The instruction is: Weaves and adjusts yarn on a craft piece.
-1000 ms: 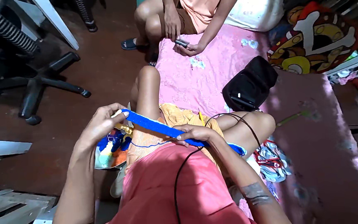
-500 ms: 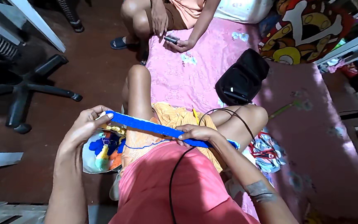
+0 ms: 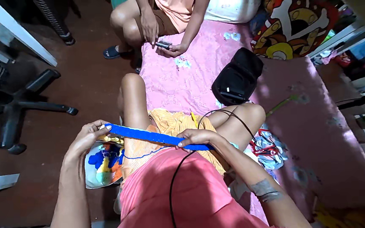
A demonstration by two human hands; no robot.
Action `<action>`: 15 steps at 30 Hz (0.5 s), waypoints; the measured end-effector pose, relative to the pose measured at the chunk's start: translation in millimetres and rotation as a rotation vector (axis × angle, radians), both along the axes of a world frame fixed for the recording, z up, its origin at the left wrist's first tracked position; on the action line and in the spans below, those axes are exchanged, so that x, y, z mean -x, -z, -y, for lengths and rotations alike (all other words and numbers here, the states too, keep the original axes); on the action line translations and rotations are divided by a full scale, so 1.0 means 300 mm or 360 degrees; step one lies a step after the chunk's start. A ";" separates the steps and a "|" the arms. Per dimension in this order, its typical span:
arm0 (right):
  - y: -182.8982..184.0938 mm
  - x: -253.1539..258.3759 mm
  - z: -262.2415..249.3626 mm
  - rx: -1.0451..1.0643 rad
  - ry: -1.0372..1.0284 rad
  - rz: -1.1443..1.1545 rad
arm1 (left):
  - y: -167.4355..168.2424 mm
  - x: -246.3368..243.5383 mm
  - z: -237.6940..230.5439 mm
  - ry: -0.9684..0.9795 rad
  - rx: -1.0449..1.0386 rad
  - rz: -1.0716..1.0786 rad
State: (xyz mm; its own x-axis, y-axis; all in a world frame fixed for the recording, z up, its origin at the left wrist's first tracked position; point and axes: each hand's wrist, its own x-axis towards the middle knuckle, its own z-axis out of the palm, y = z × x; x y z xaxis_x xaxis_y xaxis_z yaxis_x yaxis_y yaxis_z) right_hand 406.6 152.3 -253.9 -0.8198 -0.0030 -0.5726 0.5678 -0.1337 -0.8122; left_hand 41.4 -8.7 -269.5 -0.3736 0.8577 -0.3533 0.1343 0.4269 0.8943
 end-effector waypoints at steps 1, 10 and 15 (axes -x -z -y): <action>-0.003 -0.005 0.000 -0.0011 0.0006 -0.0010 | 0.024 0.006 -0.004 0.0000 -0.0003 0.0023; -0.006 0.015 0.005 0.0027 0.0072 0.0013 | 0.029 -0.156 -0.071 0.0169 0.0251 -0.1193; -0.007 0.043 0.003 0.0034 0.0082 0.0027 | -0.051 -0.473 -0.134 0.0874 -0.0343 -0.0945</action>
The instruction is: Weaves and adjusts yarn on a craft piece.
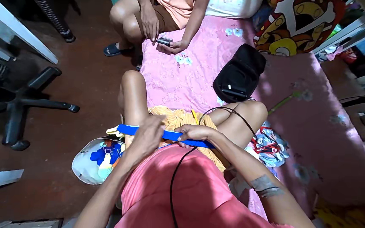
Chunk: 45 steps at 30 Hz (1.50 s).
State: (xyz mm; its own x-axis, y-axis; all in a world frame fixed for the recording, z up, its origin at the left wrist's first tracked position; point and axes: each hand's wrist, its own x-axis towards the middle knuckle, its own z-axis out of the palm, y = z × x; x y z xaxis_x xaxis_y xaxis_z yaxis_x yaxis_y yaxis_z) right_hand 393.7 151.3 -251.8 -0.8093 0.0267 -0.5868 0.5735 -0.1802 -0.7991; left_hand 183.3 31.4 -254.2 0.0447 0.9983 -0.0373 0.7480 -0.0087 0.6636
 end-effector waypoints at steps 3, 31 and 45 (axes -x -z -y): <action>-0.013 0.001 0.005 -0.0022 0.0036 0.0013 | -0.012 -0.070 -0.047 0.0389 0.0391 0.0183; 0.020 -0.135 -0.018 0.0177 0.0180 -0.0116 | -0.032 -0.112 -0.139 0.0629 0.0483 0.0191; -0.014 -0.251 -0.065 0.0025 0.0108 -0.0174 | 0.008 0.035 -0.188 0.0495 0.0565 0.0383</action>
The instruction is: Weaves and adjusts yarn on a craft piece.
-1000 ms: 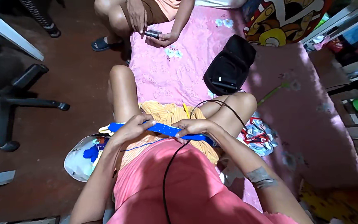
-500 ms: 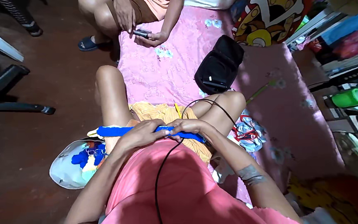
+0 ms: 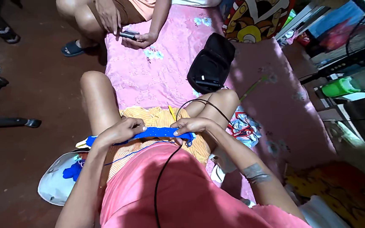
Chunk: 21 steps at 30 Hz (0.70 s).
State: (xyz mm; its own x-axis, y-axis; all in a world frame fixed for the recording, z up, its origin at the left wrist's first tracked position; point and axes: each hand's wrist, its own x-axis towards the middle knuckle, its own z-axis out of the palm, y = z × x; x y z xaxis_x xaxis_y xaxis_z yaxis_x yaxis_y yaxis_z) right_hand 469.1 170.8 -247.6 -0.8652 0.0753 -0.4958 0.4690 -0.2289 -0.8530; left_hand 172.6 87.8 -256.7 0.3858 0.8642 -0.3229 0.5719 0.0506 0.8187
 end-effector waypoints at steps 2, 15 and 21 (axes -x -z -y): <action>0.000 0.011 0.002 0.0005 0.0006 -0.0005 | -0.003 -0.062 -0.008 0.0115 -0.0048 -0.0048; -0.022 -0.043 0.002 -0.0062 0.0109 0.0048 | 0.005 -0.164 -0.045 0.0164 0.0138 0.0237; -0.010 -0.052 0.003 -0.0040 0.0137 -0.0001 | -0.001 -0.218 -0.058 0.0352 0.0073 0.0129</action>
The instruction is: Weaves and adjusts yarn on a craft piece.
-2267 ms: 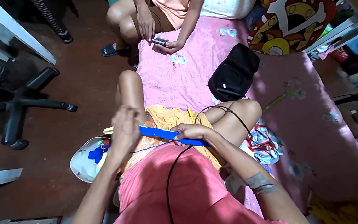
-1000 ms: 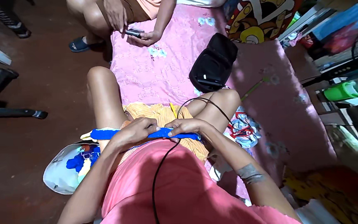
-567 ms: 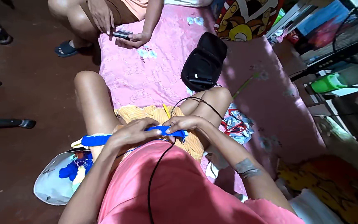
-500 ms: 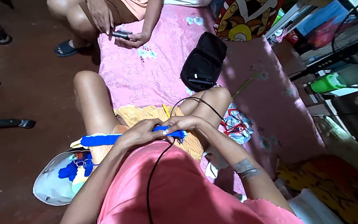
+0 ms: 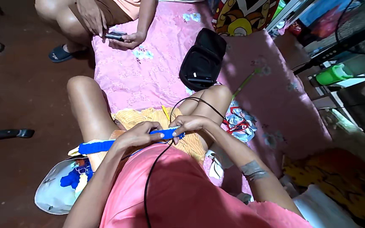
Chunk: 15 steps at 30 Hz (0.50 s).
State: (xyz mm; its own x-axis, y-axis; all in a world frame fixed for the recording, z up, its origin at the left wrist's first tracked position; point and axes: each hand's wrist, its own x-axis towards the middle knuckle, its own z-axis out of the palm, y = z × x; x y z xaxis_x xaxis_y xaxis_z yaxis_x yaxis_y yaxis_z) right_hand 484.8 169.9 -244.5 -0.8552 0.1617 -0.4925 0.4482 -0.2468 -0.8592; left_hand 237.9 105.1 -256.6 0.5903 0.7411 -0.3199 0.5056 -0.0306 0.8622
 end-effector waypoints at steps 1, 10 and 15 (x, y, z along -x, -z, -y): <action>0.003 0.001 0.001 0.0013 0.0016 0.0002 | -0.005 -0.019 -0.003 0.0008 0.0008 -0.0008; 0.007 -0.025 0.022 0.0048 0.0193 0.0056 | -0.045 -0.117 0.023 -0.0160 -0.0080 -0.0114; 0.012 -0.038 0.023 -0.0048 0.0107 0.0033 | -0.044 -0.133 0.019 -0.0200 -0.0012 -0.0134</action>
State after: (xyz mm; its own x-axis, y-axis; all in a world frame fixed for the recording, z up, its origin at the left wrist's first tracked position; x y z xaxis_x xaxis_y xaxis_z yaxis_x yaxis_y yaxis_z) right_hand 496.0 163.0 -248.0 -0.8316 0.2333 -0.5039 0.4490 -0.2514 -0.8574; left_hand 278.0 99.3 -243.5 0.4638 0.8101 -0.3587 0.5765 0.0315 0.8165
